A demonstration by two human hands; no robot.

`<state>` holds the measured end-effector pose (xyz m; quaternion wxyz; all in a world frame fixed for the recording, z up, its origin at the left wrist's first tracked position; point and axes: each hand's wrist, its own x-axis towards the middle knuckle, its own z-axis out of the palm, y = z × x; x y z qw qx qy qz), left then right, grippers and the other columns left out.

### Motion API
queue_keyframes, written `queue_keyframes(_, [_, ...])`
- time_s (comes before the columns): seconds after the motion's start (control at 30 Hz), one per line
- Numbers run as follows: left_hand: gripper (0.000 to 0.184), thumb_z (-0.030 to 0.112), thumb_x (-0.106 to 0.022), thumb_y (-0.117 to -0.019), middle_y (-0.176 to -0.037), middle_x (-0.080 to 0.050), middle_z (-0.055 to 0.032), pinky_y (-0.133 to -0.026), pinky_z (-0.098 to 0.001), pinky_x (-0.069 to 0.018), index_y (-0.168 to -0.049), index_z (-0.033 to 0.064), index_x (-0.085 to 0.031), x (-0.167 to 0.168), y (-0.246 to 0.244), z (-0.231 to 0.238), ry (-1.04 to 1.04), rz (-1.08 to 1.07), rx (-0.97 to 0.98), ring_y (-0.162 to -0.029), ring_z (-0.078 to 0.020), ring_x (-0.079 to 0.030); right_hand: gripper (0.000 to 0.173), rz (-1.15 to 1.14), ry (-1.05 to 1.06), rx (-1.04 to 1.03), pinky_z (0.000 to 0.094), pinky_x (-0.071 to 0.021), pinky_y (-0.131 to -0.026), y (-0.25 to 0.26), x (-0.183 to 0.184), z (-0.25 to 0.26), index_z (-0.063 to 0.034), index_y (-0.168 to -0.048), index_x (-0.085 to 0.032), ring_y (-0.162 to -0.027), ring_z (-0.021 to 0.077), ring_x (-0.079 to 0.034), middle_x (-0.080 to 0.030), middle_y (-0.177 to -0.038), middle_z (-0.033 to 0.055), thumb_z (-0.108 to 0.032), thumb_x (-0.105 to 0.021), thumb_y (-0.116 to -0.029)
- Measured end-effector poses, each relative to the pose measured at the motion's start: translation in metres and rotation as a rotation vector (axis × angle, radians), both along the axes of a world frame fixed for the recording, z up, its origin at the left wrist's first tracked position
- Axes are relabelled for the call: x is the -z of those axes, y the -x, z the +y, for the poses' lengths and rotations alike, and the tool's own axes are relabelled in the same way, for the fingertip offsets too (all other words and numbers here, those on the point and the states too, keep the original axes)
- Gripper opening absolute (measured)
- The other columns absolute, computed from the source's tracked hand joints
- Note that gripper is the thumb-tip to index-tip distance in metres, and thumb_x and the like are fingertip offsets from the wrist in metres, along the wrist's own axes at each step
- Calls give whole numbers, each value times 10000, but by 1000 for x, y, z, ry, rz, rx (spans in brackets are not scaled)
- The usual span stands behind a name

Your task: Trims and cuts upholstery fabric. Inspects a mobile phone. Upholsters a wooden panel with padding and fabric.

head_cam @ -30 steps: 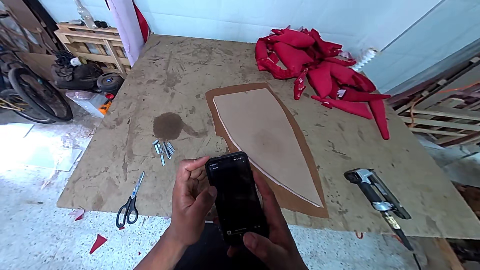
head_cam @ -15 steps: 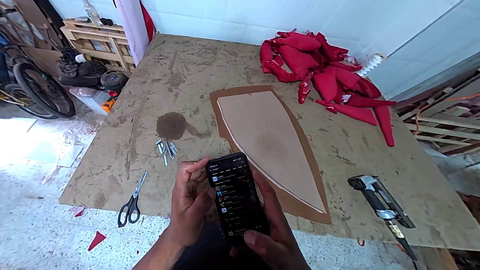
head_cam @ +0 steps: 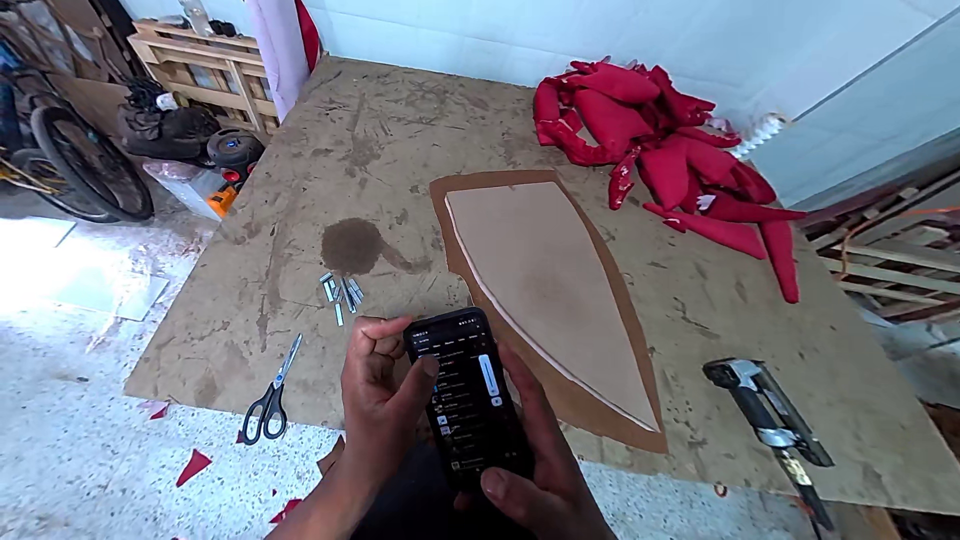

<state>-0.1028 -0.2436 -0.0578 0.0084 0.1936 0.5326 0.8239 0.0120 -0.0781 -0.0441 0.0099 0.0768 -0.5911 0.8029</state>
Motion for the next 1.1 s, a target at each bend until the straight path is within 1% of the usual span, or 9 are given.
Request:
queue_keyframes(0.1, [348,114,-698,-941,-994,-702,-125,-822,-374,-630,-1245,97,-529,1,3,-3,24,-10,-27,-900,-229,-726,962,1,-2,-6,558,-668,-661,3,2,-4,-227,-1652,-106,-1141,417,-664,-428,-1542,202,-205,-743,-931])
queue_keyframes(0.27, [418,346,-628,-1016,-1121,-705,-119,-938,-378,-586,-1356,120,-539,6,10,-18,-43,13,77,-1048,-209,-702,977,-17,-15,40,575,-666,-662,10,4,-16,-224,-1648,-109,-1116,427,-671,-435,-1529,201,-245,-763,-922])
queue_keyframes(0.33, [584,383,-660,-990,-1199,-686,-140,-954,-435,-582,-1473,131,-448,9,10,-23,94,0,64,-1085,-267,-686,993,23,-154,112,555,-666,-782,21,11,-23,-150,-1645,-117,-1172,382,-656,-433,-1535,203,-302,-772,-914])
queue_keyframes(0.4, [853,417,-749,-924,-1289,-663,-133,-974,-468,-589,-1593,162,-286,14,8,-29,257,-57,48,-1128,-296,-677,986,61,-397,163,453,-603,-998,37,21,-33,-52,-1628,-157,-1269,254,-613,-482,-1518,168,-439,-731,-925])
queue_keyframes(0.5, [1139,330,-869,-836,-1352,-634,-104,-973,-426,-618,-1656,221,-87,25,15,-45,329,-230,0,-1139,-260,-688,934,45,-532,57,371,-546,-1082,67,37,-57,-11,-1603,-241,-1299,130,-585,-554,-1467,107,-544,-651,-955])
queue_keyframes(0.63, [1030,192,-834,-814,-1256,-690,-122,-866,-435,-636,-1632,157,-209,54,43,-100,350,-386,-205,-1018,-250,-722,844,-70,-389,-242,398,-565,-1067,98,52,-94,-54,-1616,-271,-1366,166,-547,-445,-1583,104,-468,-648,-984])
queue_keyframes(0.77, [1091,273,-841,-732,-1325,-632,-149,-899,-525,-603,-1628,188,-224,110,82,-185,821,-438,-466,-1095,-269,-689,636,-196,-415,-357,399,-606,-975,113,88,-115,-143,-1544,-448,-1319,153,-588,-552,-1494,32,-422,-630,-1003])
queue_keyframes(0.9, [1176,352,-896,-694,-1265,-653,-255,-886,-716,-518,-1640,213,-211,163,125,-257,1370,-427,-574,-1080,-455,-672,509,-278,-558,-450,364,-597,-952,113,129,-127,-169,-1423,-584,-1178,108,-663,-673,-1321,-4,-453,-610,-1002])
queue_keyframes(1.1, [1177,528,-868,-679,-1372,-618,-203,-845,-674,-552,-1635,216,-256,194,164,-279,1703,-328,-494,-1048,-434,-690,443,-329,-568,-501,333,-583,-967,121,138,-136,-155,-1366,-623,-1132,86,-673,-696,-1256,-13,-422,-592,-1014])
